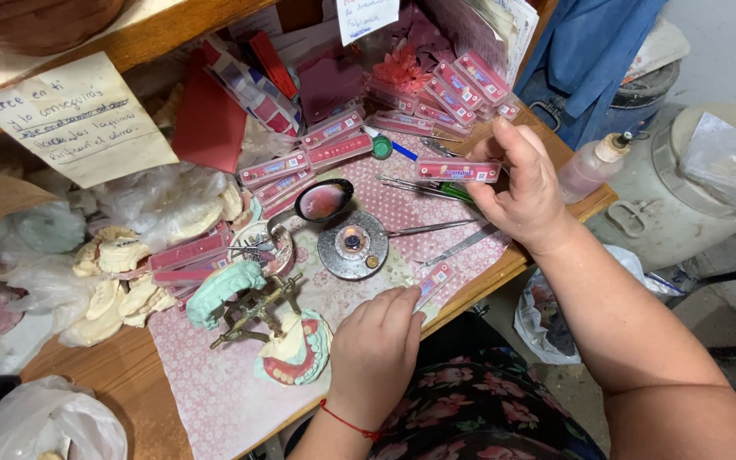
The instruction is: Applying material to dental models, organizing component boxes, and using a dental handpiece for finishing.
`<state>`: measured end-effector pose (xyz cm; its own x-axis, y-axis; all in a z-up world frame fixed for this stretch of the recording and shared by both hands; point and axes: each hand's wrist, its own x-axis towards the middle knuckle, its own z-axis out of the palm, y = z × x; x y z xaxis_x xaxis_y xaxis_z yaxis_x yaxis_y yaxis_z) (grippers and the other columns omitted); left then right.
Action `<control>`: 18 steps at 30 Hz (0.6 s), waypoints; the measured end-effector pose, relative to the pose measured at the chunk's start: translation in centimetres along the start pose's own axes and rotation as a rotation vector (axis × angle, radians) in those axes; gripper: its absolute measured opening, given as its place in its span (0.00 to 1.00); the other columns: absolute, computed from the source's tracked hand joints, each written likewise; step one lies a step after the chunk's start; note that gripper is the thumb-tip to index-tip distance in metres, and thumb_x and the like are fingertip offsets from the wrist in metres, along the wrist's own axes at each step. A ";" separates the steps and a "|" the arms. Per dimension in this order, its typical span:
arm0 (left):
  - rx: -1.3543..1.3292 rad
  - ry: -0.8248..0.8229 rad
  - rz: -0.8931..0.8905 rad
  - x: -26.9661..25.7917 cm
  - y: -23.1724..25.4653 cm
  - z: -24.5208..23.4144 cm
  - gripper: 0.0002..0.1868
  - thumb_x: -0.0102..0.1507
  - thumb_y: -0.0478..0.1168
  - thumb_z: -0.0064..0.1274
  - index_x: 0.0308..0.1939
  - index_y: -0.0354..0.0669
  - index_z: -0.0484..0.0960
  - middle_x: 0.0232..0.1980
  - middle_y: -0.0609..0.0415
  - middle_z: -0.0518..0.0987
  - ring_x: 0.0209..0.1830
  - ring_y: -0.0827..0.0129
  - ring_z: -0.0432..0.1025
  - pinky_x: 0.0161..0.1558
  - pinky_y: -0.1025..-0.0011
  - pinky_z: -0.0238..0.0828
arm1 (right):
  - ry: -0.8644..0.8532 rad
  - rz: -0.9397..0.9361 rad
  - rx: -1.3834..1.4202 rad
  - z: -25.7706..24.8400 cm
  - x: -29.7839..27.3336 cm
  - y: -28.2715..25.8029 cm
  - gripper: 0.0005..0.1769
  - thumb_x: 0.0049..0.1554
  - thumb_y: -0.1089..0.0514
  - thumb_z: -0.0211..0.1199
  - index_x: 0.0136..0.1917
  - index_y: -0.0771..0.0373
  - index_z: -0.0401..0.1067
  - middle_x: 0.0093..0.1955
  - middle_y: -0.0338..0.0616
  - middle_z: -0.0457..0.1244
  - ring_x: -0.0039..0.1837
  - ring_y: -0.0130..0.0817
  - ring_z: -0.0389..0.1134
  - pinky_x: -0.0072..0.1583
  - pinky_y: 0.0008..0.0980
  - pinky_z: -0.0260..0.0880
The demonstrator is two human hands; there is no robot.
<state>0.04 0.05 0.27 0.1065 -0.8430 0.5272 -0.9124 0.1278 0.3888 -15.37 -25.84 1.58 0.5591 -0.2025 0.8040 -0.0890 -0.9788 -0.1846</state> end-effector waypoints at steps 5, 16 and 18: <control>-0.024 -0.011 -0.008 -0.1 0.0 0.0 0.14 0.67 0.40 0.54 0.56 0.43 0.81 0.52 0.53 0.85 0.46 0.60 0.79 0.42 0.63 0.76 | -0.005 0.004 -0.014 -0.3 -0.1 0.0 0.44 0.66 0.67 0.68 0.84 0.63 0.43 0.52 0.54 0.67 0.52 0.45 0.65 0.60 0.45 0.63; -0.172 0.130 -0.043 -0.9 -0.6 0.6 0.17 0.69 0.36 0.54 0.60 0.34 0.71 0.54 0.45 0.80 0.50 0.54 0.79 0.51 0.63 0.77 | -0.526 0.191 0.128 -4.3 -0.4 -3.8 0.12 0.57 0.46 0.70 0.46 0.53 0.74 0.47 0.32 0.70 0.50 0.34 0.66 0.56 0.36 0.65; -0.201 0.172 -0.031 -1.4 -0.4 0.6 0.19 0.69 0.34 0.56 0.61 0.32 0.69 0.52 0.42 0.80 0.48 0.51 0.79 0.50 0.62 0.78 | -0.586 0.233 0.173 -3.8 -1.4 -4.3 0.11 0.55 0.47 0.71 0.43 0.52 0.73 0.47 0.28 0.71 0.50 0.32 0.65 0.57 0.34 0.65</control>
<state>-0.03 0.86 -1.11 0.2149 -0.7491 0.6266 -0.8127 0.2187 0.5401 -18.94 -21.48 3.41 0.9022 -0.3101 0.2999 -0.1557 -0.8823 -0.4442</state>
